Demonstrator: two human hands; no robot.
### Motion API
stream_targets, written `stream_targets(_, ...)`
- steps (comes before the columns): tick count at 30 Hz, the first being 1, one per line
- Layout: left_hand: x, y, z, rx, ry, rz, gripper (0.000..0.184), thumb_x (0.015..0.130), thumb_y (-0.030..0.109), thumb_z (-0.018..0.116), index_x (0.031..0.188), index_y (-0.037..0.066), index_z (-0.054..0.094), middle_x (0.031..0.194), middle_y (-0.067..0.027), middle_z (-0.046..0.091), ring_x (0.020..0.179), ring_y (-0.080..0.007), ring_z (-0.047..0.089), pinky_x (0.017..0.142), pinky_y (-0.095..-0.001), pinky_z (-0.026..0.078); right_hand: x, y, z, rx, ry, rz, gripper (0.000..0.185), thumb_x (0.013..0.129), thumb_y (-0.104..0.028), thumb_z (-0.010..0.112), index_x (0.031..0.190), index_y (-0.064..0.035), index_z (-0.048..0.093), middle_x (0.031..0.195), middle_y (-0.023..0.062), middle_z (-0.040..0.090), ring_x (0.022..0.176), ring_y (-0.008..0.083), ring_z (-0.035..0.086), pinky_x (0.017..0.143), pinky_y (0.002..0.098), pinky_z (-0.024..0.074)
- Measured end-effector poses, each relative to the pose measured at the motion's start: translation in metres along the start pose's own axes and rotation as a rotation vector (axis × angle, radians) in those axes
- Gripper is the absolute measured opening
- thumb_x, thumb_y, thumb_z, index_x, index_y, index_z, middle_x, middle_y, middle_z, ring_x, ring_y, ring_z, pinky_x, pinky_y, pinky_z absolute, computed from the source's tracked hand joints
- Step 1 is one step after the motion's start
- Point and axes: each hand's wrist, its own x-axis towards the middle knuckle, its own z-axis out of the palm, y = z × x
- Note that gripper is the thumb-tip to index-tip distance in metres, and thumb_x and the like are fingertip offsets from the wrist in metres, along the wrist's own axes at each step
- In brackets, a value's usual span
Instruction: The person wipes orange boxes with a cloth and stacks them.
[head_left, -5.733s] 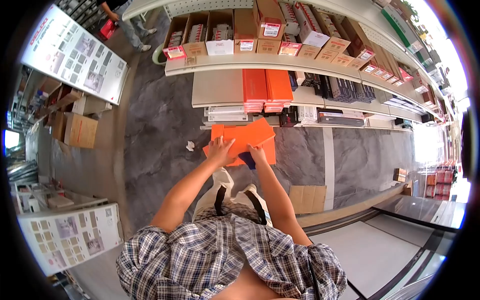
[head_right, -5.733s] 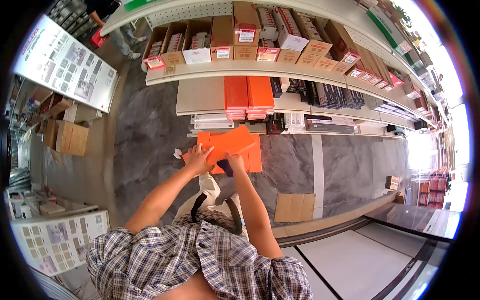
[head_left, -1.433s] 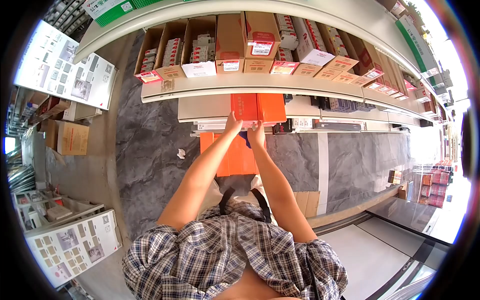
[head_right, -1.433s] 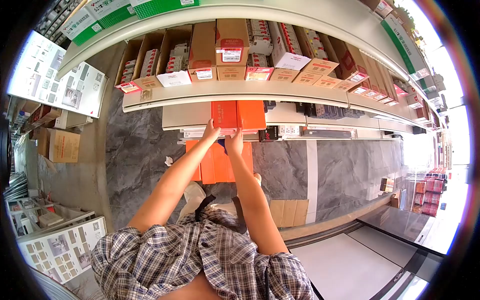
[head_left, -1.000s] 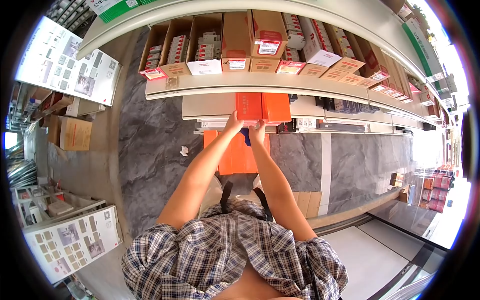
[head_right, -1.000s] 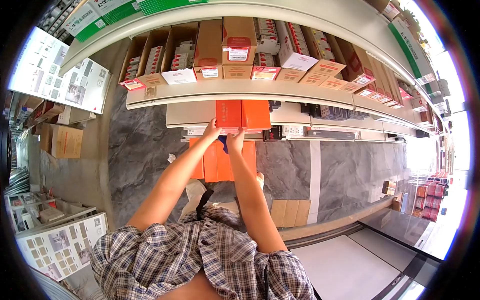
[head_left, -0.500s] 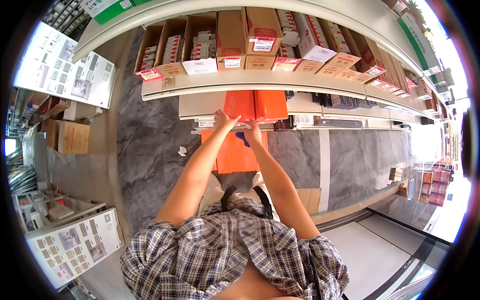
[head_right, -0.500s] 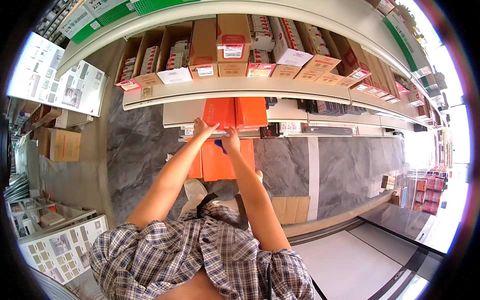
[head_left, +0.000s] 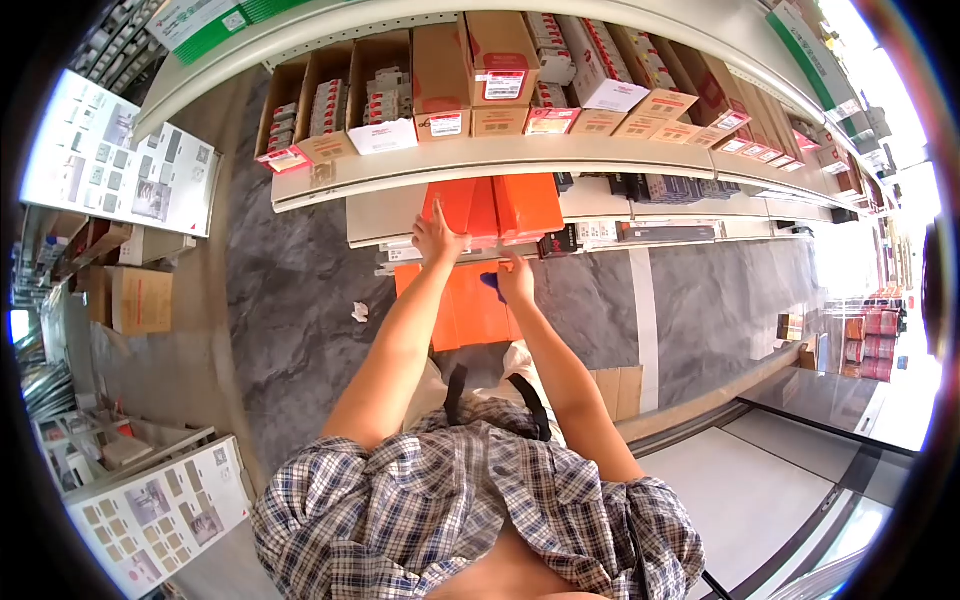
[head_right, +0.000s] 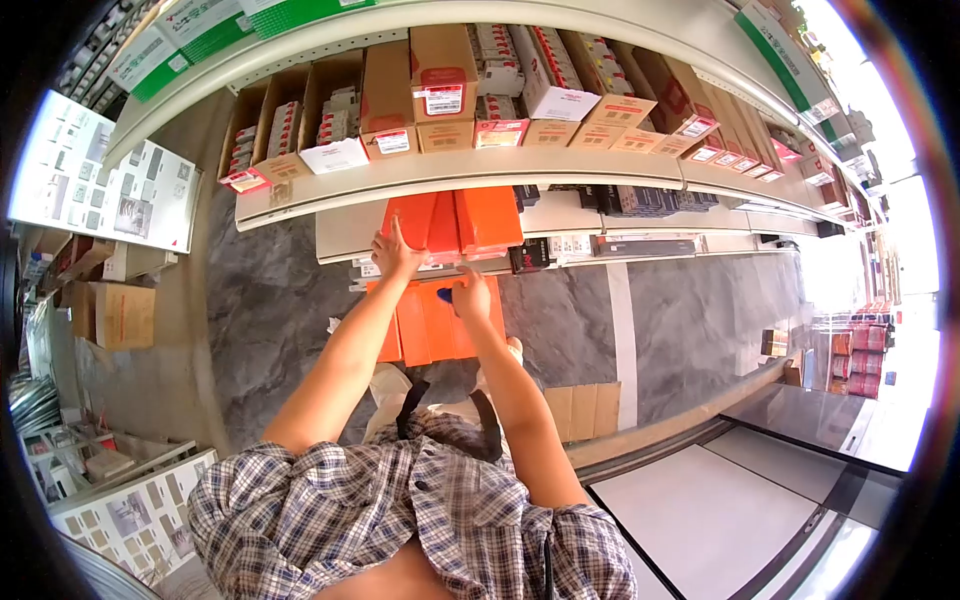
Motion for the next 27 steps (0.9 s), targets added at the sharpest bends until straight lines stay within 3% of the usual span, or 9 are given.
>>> stream_targets(1,-0.009,-0.007,-0.001,-0.054,0.073,0.034,0.099,0.058,0.039,0.074,0.139,0.024,0.018,0.13,-0.0243,0.027,0.117,-0.0422,0.032,0.094,-0.052,0.03,0.004,0.009,0.003,-0.034,0.151,-0.206,0.028,0.075,-0.008,0.052,0.102,-0.0084,0.06,0.097,0.0146,0.06,0.091,0.0311,0.058,0.076,0.0366,0.0468)
stream_targets(5,-0.04,-0.048,-0.011,-0.255,0.158,0.104,0.097,0.059,0.031,0.074,0.139,0.025,0.02,0.132,-0.025,0.025,0.122,-0.042,0.024,0.097,-0.0527,0.026,0.019,0.024,0.002,0.019,0.214,-0.308,0.029,0.073,-0.005,0.049,0.1,-0.0026,0.059,0.101,0.0145,0.059,0.097,0.0302,0.055,0.085,0.0354,0.0429)
stream_targets(9,-0.077,-0.092,-0.023,-0.409,0.197,0.302,0.091,0.058,0.023,0.073,0.137,0.018,0.027,0.129,-0.0278,0.028,0.119,-0.042,0.025,0.102,-0.0499,0.021,0.016,0.017,0.0,0.101,0.153,-0.204,0.029,0.074,-0.003,0.047,0.101,-0.0019,0.057,0.102,0.0135,0.059,0.101,0.0283,0.054,0.087,0.0349,0.0417)
stream_targets(14,-0.099,-0.116,-0.02,-0.351,0.22,0.313,0.09,0.056,0.021,0.075,0.135,0.02,0.031,0.128,-0.0261,0.027,0.116,-0.0419,0.028,0.099,-0.0512,0.025,0.027,0.036,0.008,0.525,0.115,-0.127,0.026,0.083,-0.013,0.055,0.107,-0.0034,0.056,0.1,0.0153,0.06,0.097,0.0258,0.058,0.084,0.0347,0.0439)
stream_targets(16,-0.107,-0.114,-0.025,-0.342,0.228,0.404,0.091,0.056,0.021,0.075,0.135,0.022,0.031,0.126,-0.0258,0.028,0.114,-0.042,0.029,0.097,-0.0521,0.027,0.02,0.027,-0.003,0.446,0.142,-0.272,0.032,0.087,-0.017,0.054,0.117,-0.0042,0.05,0.102,0.0127,0.06,0.094,0.0235,0.059,0.077,0.0355,0.0486)
stream_targets(18,-0.111,-0.109,-0.03,-0.314,0.198,0.545,0.089,0.056,0.02,0.075,0.133,0.021,0.032,0.124,-0.0241,0.03,0.116,-0.0429,0.028,0.096,-0.0519,0.029,-0.012,-0.028,-0.036,0.987,-0.044,0.127,0.043,0.089,-0.021,0.054,0.126,-0.0055,0.04,0.106,0.0114,0.057,0.085,0.0225,0.062,0.067,0.0333,0.0528)
stream_targets(20,-0.114,-0.1,-0.038,-0.308,0.144,0.615,0.088,0.056,0.02,0.075,0.133,0.023,0.033,0.125,-0.0236,0.029,0.117,-0.0432,0.027,0.097,-0.0523,0.029,0.008,-0.003,-0.041,1.007,0.025,-0.051,0.056,0.089,-0.025,0.055,0.133,-0.0068,0.027,0.109,0.0135,0.054,0.072,0.0214,0.063,0.052,0.0281,0.0527)
stream_targets(22,-0.119,-0.088,-0.05,-0.303,0.089,0.68,0.088,0.056,0.02,0.075,0.133,0.024,0.033,0.127,-0.0231,0.029,0.117,-0.0435,0.027,0.097,-0.0526,0.029,-0.001,-0.016,-0.068,0.989,0.081,0.043,0.061,0.089,-0.026,0.055,0.135,-0.0066,0.021,0.106,0.0141,0.056,0.072,0.0208,0.063,0.048,0.0273,0.0509)
stream_targets(27,-0.112,-0.042,-0.064,-0.226,-0.019,0.915,0.09,0.055,0.019,0.076,0.133,0.022,0.031,0.129,-0.0209,0.028,0.118,-0.0428,0.028,0.099,-0.0523,0.027,0.015,-0.007,-0.113,0.811,0.16,0.039,0.064,0.084,-0.013,0.062,0.133,-0.0016,0.022,0.098,0.0141,0.061,0.077,0.0175,0.061,0.062,0.0294,0.0517)
